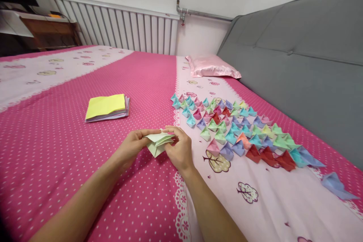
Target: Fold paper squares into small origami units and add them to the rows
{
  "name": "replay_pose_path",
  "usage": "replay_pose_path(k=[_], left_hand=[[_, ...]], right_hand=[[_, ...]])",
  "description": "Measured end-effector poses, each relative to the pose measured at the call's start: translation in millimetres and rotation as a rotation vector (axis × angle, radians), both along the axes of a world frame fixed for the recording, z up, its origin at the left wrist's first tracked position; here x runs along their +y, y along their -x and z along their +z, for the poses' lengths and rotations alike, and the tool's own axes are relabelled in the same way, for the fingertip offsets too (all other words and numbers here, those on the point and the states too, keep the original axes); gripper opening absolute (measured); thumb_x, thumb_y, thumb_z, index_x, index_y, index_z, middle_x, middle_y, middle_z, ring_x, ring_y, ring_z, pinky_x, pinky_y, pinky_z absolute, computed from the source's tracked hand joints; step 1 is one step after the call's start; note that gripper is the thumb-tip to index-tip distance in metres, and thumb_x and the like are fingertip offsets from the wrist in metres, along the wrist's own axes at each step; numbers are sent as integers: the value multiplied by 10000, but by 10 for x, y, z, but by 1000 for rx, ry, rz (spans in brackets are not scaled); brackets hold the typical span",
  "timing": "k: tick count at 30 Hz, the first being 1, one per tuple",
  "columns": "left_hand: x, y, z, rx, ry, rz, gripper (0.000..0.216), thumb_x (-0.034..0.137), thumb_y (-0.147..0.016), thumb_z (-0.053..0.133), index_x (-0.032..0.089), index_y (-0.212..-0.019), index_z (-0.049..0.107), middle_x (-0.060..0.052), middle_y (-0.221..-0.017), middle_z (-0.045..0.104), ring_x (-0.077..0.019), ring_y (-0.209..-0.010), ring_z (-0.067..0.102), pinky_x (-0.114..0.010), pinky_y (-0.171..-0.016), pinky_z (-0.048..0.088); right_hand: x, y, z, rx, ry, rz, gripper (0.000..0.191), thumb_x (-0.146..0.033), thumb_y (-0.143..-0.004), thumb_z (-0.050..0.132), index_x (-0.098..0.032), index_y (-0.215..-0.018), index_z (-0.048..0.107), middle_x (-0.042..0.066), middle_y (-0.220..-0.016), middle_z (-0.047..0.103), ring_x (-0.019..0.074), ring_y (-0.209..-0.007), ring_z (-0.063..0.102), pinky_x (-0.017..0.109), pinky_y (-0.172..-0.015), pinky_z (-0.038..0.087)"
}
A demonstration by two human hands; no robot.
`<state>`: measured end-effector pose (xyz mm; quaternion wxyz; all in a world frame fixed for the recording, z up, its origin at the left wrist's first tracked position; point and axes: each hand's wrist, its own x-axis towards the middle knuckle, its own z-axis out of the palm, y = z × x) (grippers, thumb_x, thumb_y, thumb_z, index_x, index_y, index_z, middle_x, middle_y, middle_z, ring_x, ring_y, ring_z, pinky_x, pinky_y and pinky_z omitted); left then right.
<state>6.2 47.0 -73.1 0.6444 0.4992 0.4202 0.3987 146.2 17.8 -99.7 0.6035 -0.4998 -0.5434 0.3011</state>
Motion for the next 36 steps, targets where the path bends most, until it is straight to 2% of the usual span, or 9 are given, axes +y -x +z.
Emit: replay_pose_path(k=[6, 10, 13, 16, 21, 24, 27, 31, 36], left_hand=[[15, 40, 51, -174, 40, -8, 399, 119, -633, 608, 100, -1030, 636, -108, -882, 687, -158, -725, 616, -265, -686, 460], [1, 61, 74, -254, 2, -63, 403, 143, -673, 570, 115, -1073, 619, -104, -894, 683, -158, -745, 612, -272, -711, 466], [-2, 68, 53, -218, -16, -65, 371, 223, -701, 619, 124, -1059, 626, -105, -945, 675, -155, -756, 609, -273, -724, 464], [11, 57, 22, -136, -39, -58, 343, 263, -690, 652, 130, -1007, 651, -87, -894, 687, -150, -721, 609, -273, -708, 462], [48, 21, -13, 124, -233, -40, 235, 239, -666, 642, 121, -859, 703, -45, -681, 684, -126, -573, 566, -232, -566, 423], [55, 16, -16, 170, -280, -24, 200, 242, -656, 637, 123, -798, 711, -32, -629, 668, -114, -534, 544, -222, -530, 400], [50, 26, -13, 161, -250, -28, 200, 249, -642, 651, 115, -778, 713, -38, -611, 663, -121, -530, 551, -231, -529, 407], [46, 44, -31, 145, -203, -37, 288, 272, -642, 671, 105, -874, 705, -58, -651, 679, -142, -568, 573, -247, -549, 426], [42, 58, -39, 66, -177, -92, 383, 267, -667, 668, 115, -1018, 655, -100, -901, 689, -154, -694, 602, -267, -653, 452]], right_hand=[[-3, -31, 22, 275, 62, 172, 252, -131, -640, 544, -197, -850, 666, 59, -1156, 586, 219, -1006, 569, 314, -803, 463], [-7, -43, 44, 413, 145, 181, 178, -213, -700, 546, -184, -825, 670, 46, -910, 671, 186, -799, 615, 308, -725, 470], [6, -26, 29, 415, 173, 142, 128, -249, -661, 659, -190, -774, 666, 6, -724, 662, 145, -660, 596, 278, -657, 468], [16, -10, 13, 383, 162, 158, 159, -252, -624, 707, -192, -766, 670, 2, -713, 659, 137, -638, 592, 279, -643, 475], [13, -7, 26, 319, 137, 117, 162, -263, -609, 719, -187, -746, 679, 1, -689, 651, 128, -601, 575, 269, -601, 471], [16, -11, 27, 300, 135, 87, 157, -256, -591, 730, -185, -718, 669, -16, -639, 629, 102, -540, 534, 236, -542, 443], [23, -18, 7, 292, 150, 74, 161, -262, -588, 735, -181, -702, 655, -22, -622, 613, 87, -503, 505, 225, -513, 423], [30, -27, -17, 282, 179, 91, 181, -288, -602, 730, -181, -731, 662, -8, -647, 631, 111, -537, 545, 253, -549, 449], [19, -20, 8, 322, 196, 144, 177, -285, -592, 737, -180, -711, 659, -12, -643, 634, 117, -535, 559, 258, -543, 456]])
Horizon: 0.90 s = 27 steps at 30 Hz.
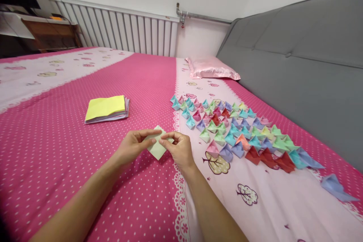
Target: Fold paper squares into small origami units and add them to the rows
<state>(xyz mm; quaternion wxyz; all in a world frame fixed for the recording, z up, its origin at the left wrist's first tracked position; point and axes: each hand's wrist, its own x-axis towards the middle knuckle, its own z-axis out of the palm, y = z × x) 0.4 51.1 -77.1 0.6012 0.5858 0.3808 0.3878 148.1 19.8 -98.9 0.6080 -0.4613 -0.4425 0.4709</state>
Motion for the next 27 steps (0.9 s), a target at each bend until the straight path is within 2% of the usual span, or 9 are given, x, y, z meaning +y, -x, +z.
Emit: replay_pose_path(k=[3, 5, 8, 12, 19, 23, 27], left_hand=[[-21, -1, 44, -20, 10, -98, 383, 231, -670, 667, 109, -1033, 649, -121, -1005, 661, -162, -745, 602, -270, -680, 450], [-34, -5, 74, -23, 43, -130, 391, 194, -655, 671, 107, -1035, 649, -117, -983, 666, -149, -704, 599, -258, -644, 444], [-34, -9, 89, -50, 101, -110, 452, 140, -616, 688, 109, -1064, 635, -95, -876, 687, -129, -636, 589, -251, -612, 438], [-8, -4, 60, -111, 145, -21, 529, 109, -583, 717, 103, -1101, 609, -99, -871, 692, -135, -669, 606, -271, -673, 457], [-9, -19, 53, -198, 180, 35, 571, 104, -579, 728, 100, -1131, 581, -99, -914, 693, -133, -702, 620, -270, -711, 467], [-8, -33, 71, -197, 183, 22, 636, 61, -562, 720, 103, -1172, 547, -97, -928, 689, -128, -710, 615, -250, -689, 461], [-13, -42, 79, -179, 176, -42, 678, 48, -565, 709, 115, -1210, 513, -99, -966, 679, -121, -699, 606, -240, -659, 452]], right_hand=[[-15, 12, 25, 45, 8, 27, 183, -277, -577, 749, -180, -701, 655, -19, -629, 628, 116, -539, 562, 253, -541, 456], [-21, 16, 32, 85, 21, 43, 195, -273, -571, 753, -181, -712, 654, -18, -636, 635, 121, -548, 573, 257, -548, 462], [-17, 13, 21, 117, 34, 49, 212, -275, -591, 741, -182, -762, 660, -11, -657, 651, 125, -565, 588, 266, -576, 473], [8, 0, -5, 149, 22, 27, 237, -266, -610, 729, -184, -819, 654, -1, -716, 666, 127, -647, 608, 266, -644, 477], [7, -9, 36, 169, 30, -54, 256, -268, -643, 706, -177, -866, 618, -37, -604, 614, 75, -509, 530, 208, -535, 429], [-10, -11, 58, 193, 23, -66, 404, -268, -675, 689, -209, -1037, 519, -59, -586, 601, 76, -483, 522, 196, -503, 406], [-6, 5, 21, 228, 52, 11, 446, -253, -637, 722, -215, -1026, 507, -47, -650, 627, 113, -566, 590, 243, -595, 458]])
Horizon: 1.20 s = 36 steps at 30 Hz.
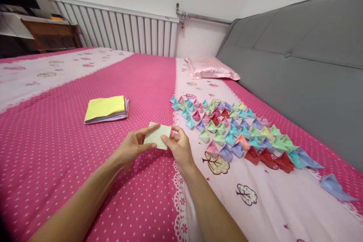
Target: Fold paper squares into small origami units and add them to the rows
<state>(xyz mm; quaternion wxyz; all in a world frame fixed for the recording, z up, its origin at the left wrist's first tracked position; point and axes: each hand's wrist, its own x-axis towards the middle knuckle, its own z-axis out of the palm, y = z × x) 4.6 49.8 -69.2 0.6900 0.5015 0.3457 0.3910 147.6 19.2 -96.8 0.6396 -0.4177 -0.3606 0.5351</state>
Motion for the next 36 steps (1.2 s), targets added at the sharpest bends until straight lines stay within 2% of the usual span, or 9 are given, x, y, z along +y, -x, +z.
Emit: replay_pose_path(k=[5, 9, 14, 18, 22, 27, 30, 36], left_hand=[[-15, -2, 7, -14, -17, 2, 703, 51, -562, 707, 106, -1229, 492, -108, -990, 671, -139, -754, 609, -255, -706, 450], [-18, 4, 20, -44, -26, 36, 729, 69, -570, 711, 111, -1254, 462, -108, -1006, 666, -151, -813, 608, -261, -757, 447], [-1, 18, 6, -71, -61, 36, 666, 144, -615, 713, 124, -1239, 484, -120, -1045, 651, -163, -866, 601, -269, -797, 436], [8, 38, -18, -51, -61, 62, 544, 226, -689, 668, 146, -1208, 523, -99, -1069, 645, -153, -854, 600, -273, -810, 427], [-1, 48, -31, 1, -60, -7, 513, 229, -699, 661, 143, -1189, 540, -94, -1001, 670, -136, -768, 606, -273, -756, 446], [1, 36, -39, 44, -60, -33, 569, 148, -626, 703, 129, -1174, 551, -91, -901, 694, -132, -710, 611, -287, -735, 460], [10, 38, -31, 57, -55, -19, 551, 125, -613, 700, 125, -1149, 572, -83, -873, 698, -130, -704, 613, -287, -738, 457], [7, 76, 14, 63, -28, 17, 531, 156, -616, 702, 107, -1131, 584, -101, -904, 694, -140, -700, 611, -268, -698, 449]], right_hand=[[10, 11, -39, 22, 78, 112, 423, -247, -598, 744, -175, -972, 560, 42, -825, 690, 177, -719, 648, 288, -662, 484], [-4, 11, -20, 66, 112, 188, 442, -209, -544, 775, -164, -940, 584, 64, -892, 695, 190, -815, 647, 315, -769, 477], [-19, 10, 15, 84, 120, 180, 406, -203, -550, 772, -166, -914, 597, 44, -849, 699, 165, -763, 644, 286, -738, 477], [-13, -1, 24, 79, 134, 157, 346, -230, -598, 747, -159, -905, 605, 14, -769, 683, 100, -588, 595, 228, -610, 461], [-15, 5, 39, 149, 70, 170, 301, -281, -639, 719, -158, -893, 614, 25, -789, 673, 133, -650, 607, 263, -637, 467], [-1, -6, 23, 120, 104, 53, 237, -327, -604, 739, -150, -699, 614, -16, -610, 614, 95, -513, 532, 228, -519, 418], [27, -31, -7, 69, 120, -38, 234, -338, -592, 741, -151, -661, 619, -40, -548, 556, 65, -464, 454, 197, -453, 356], [42, -87, 26, 37, 70, -169, 194, -304, -615, 714, -185, -752, 645, -21, -680, 577, 75, -558, 486, 182, -479, 371]])
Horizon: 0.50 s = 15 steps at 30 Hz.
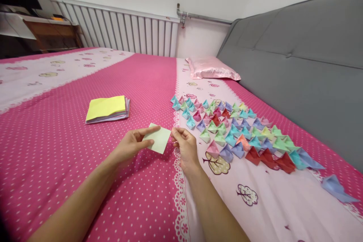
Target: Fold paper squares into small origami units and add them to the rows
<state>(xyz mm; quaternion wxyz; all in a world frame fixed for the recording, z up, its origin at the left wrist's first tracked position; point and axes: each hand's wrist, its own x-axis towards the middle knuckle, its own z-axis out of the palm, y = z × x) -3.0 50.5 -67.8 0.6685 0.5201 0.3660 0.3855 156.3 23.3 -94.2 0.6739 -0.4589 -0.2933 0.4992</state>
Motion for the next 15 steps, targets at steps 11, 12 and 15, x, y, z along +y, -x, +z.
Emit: replay_pose_path(k=[11, 12, 15], left_hand=[[54, 39, -32, -123, 100, 87, 327, 322, -678, 679, 123, -938, 686, -106, -863, 697, -142, -669, 598, -227, -623, 427], [55, 38, -37, -120, 102, 80, 329, 332, -689, 670, 120, -940, 685, -106, -852, 697, -142, -662, 595, -226, -618, 424], [50, 37, -42, -95, 92, 74, 345, 364, -705, 647, 112, -937, 686, -112, -830, 694, -148, -640, 587, -230, -589, 413]], right_hand=[[-61, -13, 60, -208, -231, 255, 261, -158, -648, 580, -244, -875, 674, 10, -1191, 529, 196, -1036, 491, 311, -877, 396], [-64, -9, 60, -220, -235, 264, 256, -156, -654, 582, -245, -875, 675, 11, -1195, 524, 202, -1064, 480, 318, -890, 388], [-72, -1, 69, -236, -245, 262, 243, -154, -661, 582, -249, -863, 680, 17, -1181, 532, 215, -1128, 450, 339, -927, 362]])
